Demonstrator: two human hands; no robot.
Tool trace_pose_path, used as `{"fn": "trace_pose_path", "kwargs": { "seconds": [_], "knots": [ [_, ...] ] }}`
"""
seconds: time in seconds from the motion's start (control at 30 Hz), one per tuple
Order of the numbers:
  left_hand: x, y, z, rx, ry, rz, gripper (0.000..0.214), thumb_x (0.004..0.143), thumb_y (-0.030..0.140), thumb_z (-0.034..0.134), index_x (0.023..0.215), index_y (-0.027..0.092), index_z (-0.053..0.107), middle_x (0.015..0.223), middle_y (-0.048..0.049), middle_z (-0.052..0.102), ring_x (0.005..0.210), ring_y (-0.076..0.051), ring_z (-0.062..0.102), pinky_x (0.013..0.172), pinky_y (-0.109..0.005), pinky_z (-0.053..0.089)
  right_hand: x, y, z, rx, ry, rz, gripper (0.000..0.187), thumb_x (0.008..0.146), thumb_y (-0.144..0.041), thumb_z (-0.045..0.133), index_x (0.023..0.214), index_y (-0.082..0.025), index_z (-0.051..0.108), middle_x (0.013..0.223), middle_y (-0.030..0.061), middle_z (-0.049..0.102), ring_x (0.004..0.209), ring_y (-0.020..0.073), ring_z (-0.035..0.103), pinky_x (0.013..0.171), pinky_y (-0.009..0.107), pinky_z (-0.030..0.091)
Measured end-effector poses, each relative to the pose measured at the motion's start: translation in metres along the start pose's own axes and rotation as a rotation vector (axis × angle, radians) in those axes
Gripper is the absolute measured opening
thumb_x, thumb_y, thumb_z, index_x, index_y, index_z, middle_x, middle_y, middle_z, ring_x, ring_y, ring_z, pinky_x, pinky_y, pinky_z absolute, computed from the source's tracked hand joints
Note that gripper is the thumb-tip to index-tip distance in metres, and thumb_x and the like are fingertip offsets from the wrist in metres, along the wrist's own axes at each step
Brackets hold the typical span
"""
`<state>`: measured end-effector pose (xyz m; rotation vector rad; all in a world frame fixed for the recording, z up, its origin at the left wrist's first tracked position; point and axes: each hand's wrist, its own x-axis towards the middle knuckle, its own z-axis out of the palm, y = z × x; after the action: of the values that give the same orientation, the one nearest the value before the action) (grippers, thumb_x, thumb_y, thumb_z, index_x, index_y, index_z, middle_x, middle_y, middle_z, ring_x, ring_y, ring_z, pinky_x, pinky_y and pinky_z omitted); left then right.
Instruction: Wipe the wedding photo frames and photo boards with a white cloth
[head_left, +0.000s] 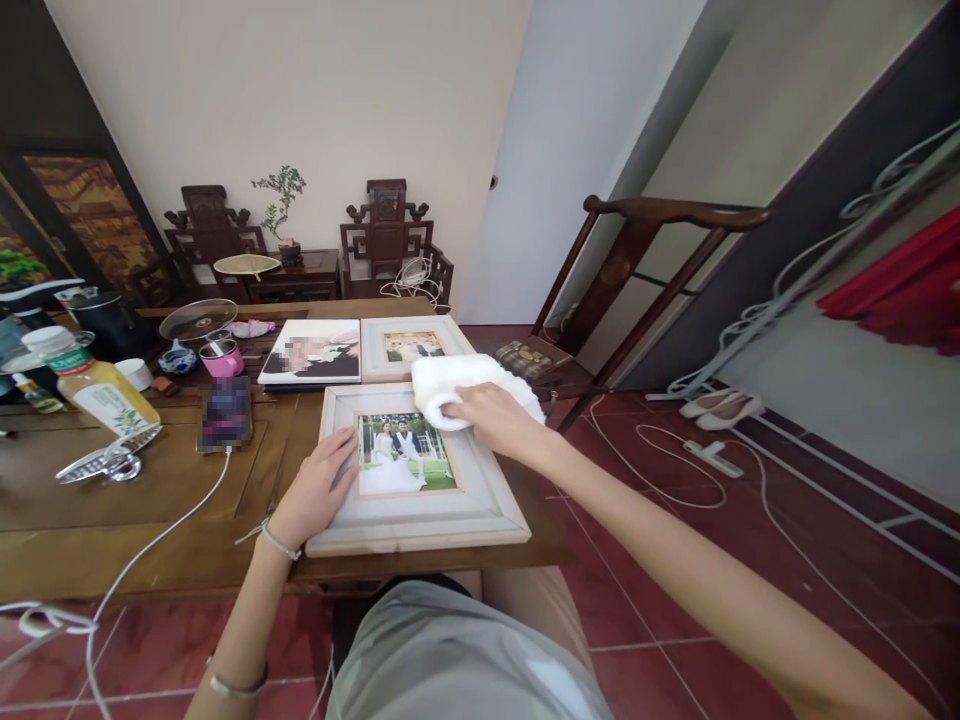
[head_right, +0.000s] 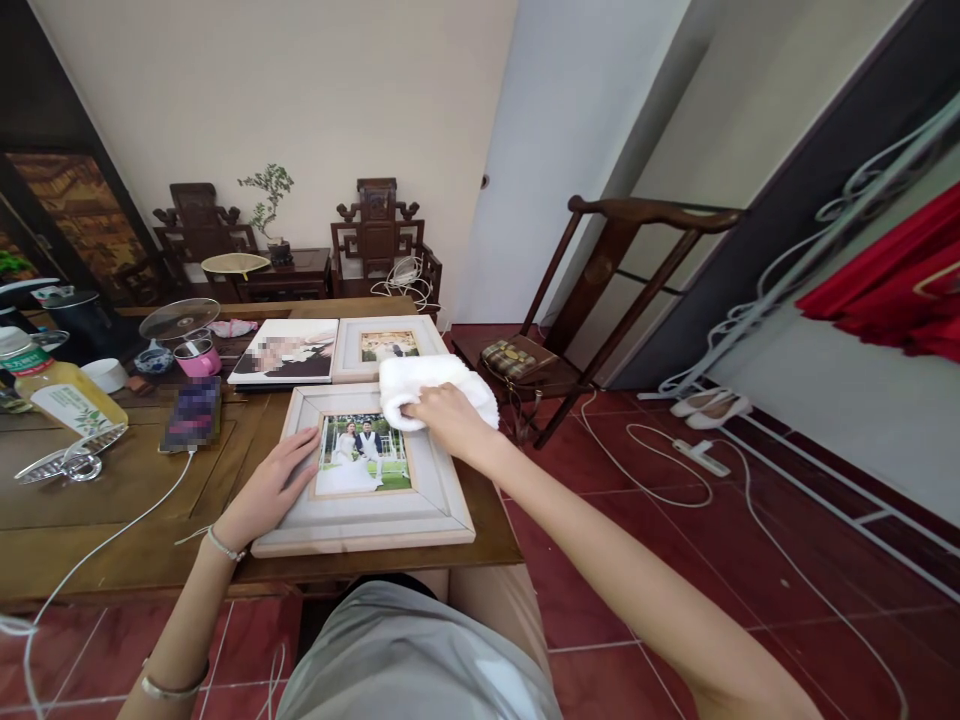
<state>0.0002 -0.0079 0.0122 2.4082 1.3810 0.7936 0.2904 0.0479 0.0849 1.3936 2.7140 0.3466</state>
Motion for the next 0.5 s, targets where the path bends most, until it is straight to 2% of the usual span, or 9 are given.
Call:
{"fn": "trace_pose_path", "kwargs": {
  "seconds": [0.13,0.23,0.5],
  "knots": [
    [0.001,0.001,-0.001,-0.006,-0.003,-0.008,0.043,0.094,0.033,0.042,0.133,0.018,0.050,0.144,-0.0118,0.045,0.134,-0.025,0.039,0.111,-0.047,0.032,-0.017,-0.023,-0.007,0.038,-0.002,-0.026,0.042,0.076,0.006,0.041,0.100,-0.015,0.068,0.091,0.0144,0.067,0.096,0.0262,0.059,0.079,0.033,0.039],
    [0.001,0.001,-0.001,-0.013,0.014,0.004,0.042,0.094,0.034,0.043,0.132,0.019,0.051,0.142,-0.0112,0.046,0.133,-0.025,0.040,0.111,-0.047,0.033,-0.034,-0.037,-0.013,0.096,-0.025,-0.023,0.041,0.074,0.006,0.044,0.099,-0.015,0.069,0.094,0.0141,0.067,0.097,0.0257,0.059,0.082,0.034,0.040],
    [0.000,-0.001,0.001,-0.009,0.020,0.014,0.042,0.094,0.032,0.043,0.133,0.020,0.050,0.143,-0.0098,0.046,0.134,-0.024,0.040,0.111,-0.046,0.033,-0.102,-0.068,-0.032,0.293,-0.127,-0.068,0.056,0.057,0.007,0.038,0.095,-0.020,0.068,0.106,0.0122,0.067,0.105,0.0256,0.059,0.085,0.035,0.045]
  ]
}}
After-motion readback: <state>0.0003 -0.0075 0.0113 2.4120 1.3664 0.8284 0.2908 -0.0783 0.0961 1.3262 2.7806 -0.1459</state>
